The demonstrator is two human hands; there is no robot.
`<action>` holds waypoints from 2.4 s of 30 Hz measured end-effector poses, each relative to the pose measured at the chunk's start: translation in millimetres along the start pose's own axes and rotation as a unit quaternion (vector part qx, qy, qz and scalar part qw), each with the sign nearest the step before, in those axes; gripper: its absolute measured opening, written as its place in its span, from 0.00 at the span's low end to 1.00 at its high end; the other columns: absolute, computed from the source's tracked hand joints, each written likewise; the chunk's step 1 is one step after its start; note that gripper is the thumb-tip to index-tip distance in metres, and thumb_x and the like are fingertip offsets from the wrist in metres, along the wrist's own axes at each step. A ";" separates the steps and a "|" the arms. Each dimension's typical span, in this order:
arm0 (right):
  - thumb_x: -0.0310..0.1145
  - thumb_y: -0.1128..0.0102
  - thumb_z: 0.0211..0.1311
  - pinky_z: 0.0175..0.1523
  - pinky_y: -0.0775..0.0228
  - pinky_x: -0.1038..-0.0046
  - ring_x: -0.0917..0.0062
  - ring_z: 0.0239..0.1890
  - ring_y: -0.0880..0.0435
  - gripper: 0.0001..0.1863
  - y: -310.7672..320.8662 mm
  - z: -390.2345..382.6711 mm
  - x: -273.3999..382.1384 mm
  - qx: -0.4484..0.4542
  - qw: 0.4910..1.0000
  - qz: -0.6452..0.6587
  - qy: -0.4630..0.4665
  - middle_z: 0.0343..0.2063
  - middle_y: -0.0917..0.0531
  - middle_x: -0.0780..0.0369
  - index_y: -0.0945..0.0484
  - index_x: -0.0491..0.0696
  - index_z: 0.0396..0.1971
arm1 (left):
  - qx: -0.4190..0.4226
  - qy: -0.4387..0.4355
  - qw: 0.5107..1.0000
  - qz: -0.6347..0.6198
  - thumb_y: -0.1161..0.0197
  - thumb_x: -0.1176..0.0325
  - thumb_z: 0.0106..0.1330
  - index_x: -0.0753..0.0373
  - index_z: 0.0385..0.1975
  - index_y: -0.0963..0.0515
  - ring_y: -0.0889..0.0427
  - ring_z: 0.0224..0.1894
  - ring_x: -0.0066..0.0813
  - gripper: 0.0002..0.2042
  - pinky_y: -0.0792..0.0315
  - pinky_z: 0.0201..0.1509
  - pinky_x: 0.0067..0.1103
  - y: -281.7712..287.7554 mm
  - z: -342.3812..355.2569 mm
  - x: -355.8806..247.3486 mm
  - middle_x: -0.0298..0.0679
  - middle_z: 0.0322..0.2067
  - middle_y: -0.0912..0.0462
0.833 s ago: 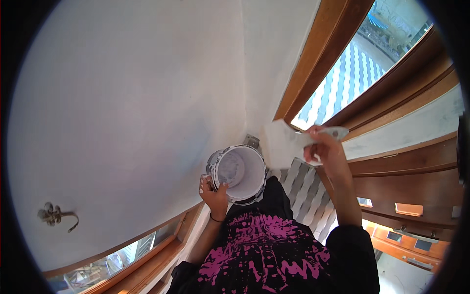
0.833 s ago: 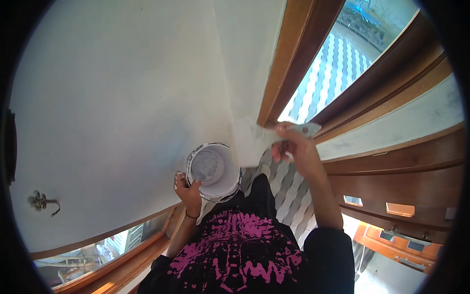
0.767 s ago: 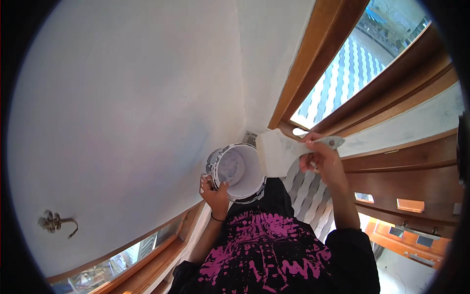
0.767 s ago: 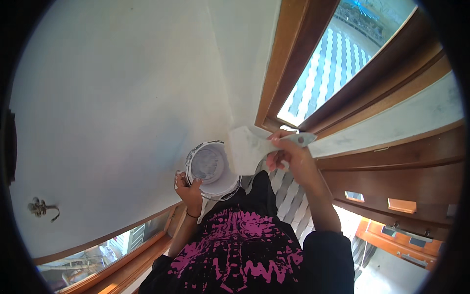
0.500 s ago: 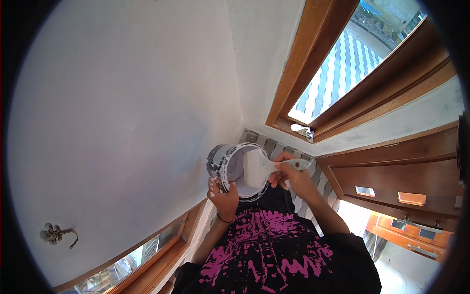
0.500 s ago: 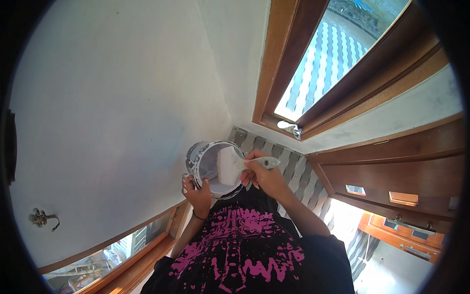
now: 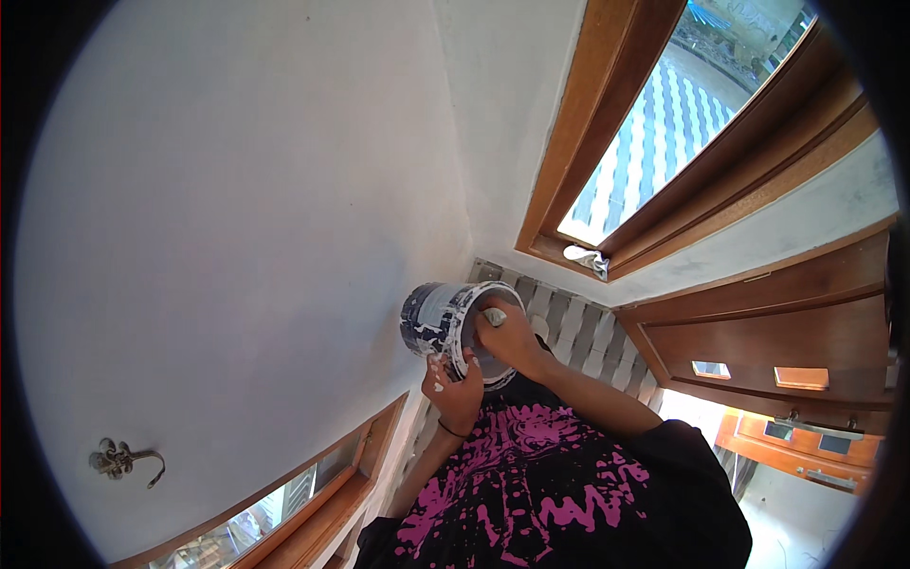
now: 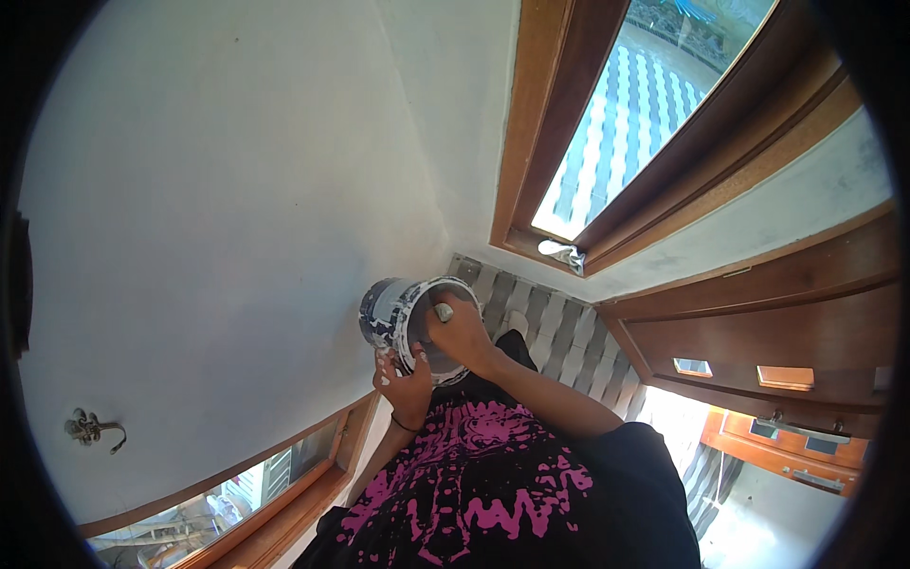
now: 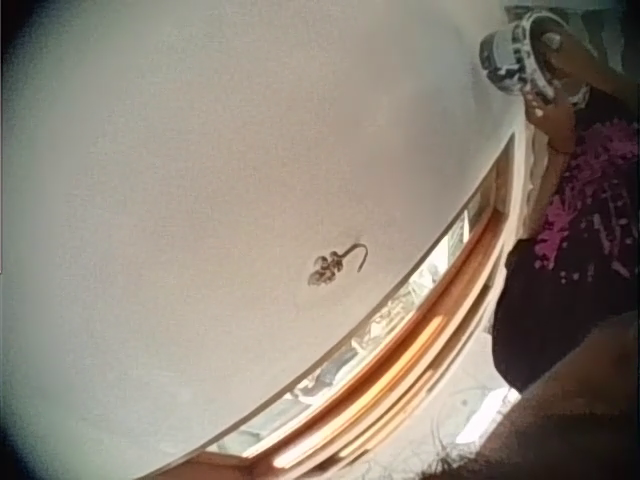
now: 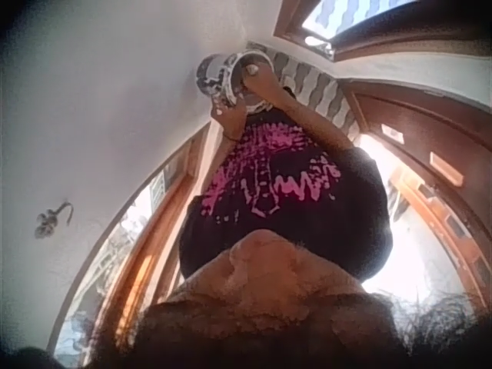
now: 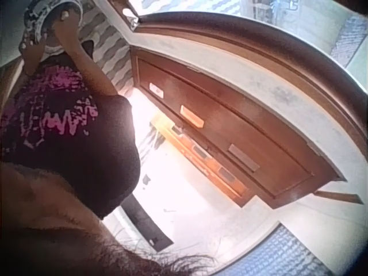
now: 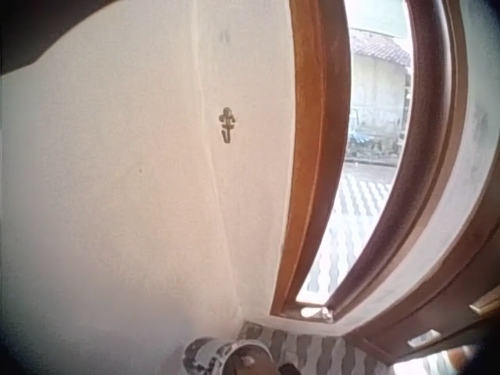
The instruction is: Painting the ceiling and wall corners with a brush.
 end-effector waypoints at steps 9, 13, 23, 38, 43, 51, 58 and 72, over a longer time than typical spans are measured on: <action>0.34 0.45 0.56 0.42 0.27 0.52 0.46 0.37 0.20 0.12 -20.0 7.1 3.8 -0.037 0.990 -0.127 0.049 0.30 0.19 0.43 0.21 0.41 0.34 | 0.127 0.133 0.981 0.054 0.28 0.69 0.53 0.84 0.48 0.31 0.18 0.42 0.43 0.29 0.23 0.46 0.27 -2.1 -9.4 10.9 0.55 0.40 0.23; 0.34 0.45 0.57 0.44 0.26 0.56 0.48 0.40 0.19 0.13 -23.0 12.7 -5.0 -0.010 0.995 -0.071 0.067 0.31 0.18 0.45 0.21 0.41 0.35 | 0.041 -0.023 0.999 -0.027 0.32 0.73 0.53 0.73 0.30 0.29 0.20 0.24 0.29 0.13 0.27 0.26 0.23 -4.7 -3.3 18.6 0.44 0.22 0.23; 0.32 0.48 0.63 0.17 0.38 0.80 0.80 0.19 0.18 0.09 -14.2 26.6 -40.1 0.210 0.972 0.095 -0.042 0.24 0.15 0.59 0.22 0.42 0.32 | 0.108 0.043 0.993 -0.033 0.33 0.73 0.53 0.84 0.46 0.31 0.17 0.40 0.38 0.24 0.23 0.45 0.25 -20.5 1.7 32.3 0.55 0.39 0.20; 0.37 0.47 0.64 0.16 0.41 0.81 0.78 0.17 0.21 0.10 125.8 -33.6 32.2 0.059 0.944 0.304 -0.115 0.23 0.16 0.56 0.25 0.45 0.35 | 0.037 0.226 0.956 -0.182 0.33 0.77 0.55 0.69 0.29 0.32 0.30 0.28 0.20 0.12 0.33 0.32 0.19 -0.4 20.8 -2.8 0.34 0.25 0.28; 0.38 0.50 0.65 0.18 0.42 0.79 0.76 0.17 0.21 0.10 152.6 -17.7 43.7 0.016 0.925 0.371 -0.078 0.20 0.18 0.58 0.27 0.47 0.34 | 0.044 0.204 0.957 -0.203 0.34 0.79 0.55 0.66 0.28 0.33 0.32 0.27 0.17 0.11 0.36 0.31 0.19 -1.6 31.4 -15.2 0.32 0.24 0.29; 0.39 0.47 0.66 0.20 0.36 0.78 0.76 0.16 0.22 0.12 194.8 20.0 157.2 -0.035 0.918 0.374 0.129 0.17 0.21 0.58 0.27 0.44 0.39 | 0.037 0.192 0.962 -0.191 0.31 0.77 0.53 0.65 0.27 0.34 0.35 0.27 0.19 0.14 0.38 0.29 0.21 8.7 24.3 -22.7 0.31 0.23 0.34; 0.33 0.46 0.68 0.21 0.34 0.79 0.81 0.18 0.21 0.08 254.5 61.9 325.5 -0.134 0.851 0.244 0.446 0.18 0.20 0.62 0.25 0.43 0.34 | 0.019 0.188 0.964 -0.186 0.31 0.77 0.50 0.65 0.27 0.36 0.36 0.26 0.19 0.16 0.39 0.29 0.20 7.7 17.7 -16.9 0.31 0.25 0.35; 0.33 0.44 0.62 0.25 0.34 0.72 0.73 0.16 0.27 0.10 235.7 150.4 456.1 -0.252 0.744 -0.097 0.611 0.13 0.26 0.56 0.25 0.41 0.29 | 0.005 0.204 0.954 -0.221 0.30 0.76 0.45 0.65 0.25 0.35 0.33 0.26 0.19 0.16 0.37 0.28 0.20 5.1 14.4 -5.8 0.32 0.24 0.32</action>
Point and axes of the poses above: each hand's wrist, its own z-axis towards the middle knuckle, its own y-axis out of the back of the hand, x = y × z, the point moved 2 cm from there along z, towards the middle knuckle
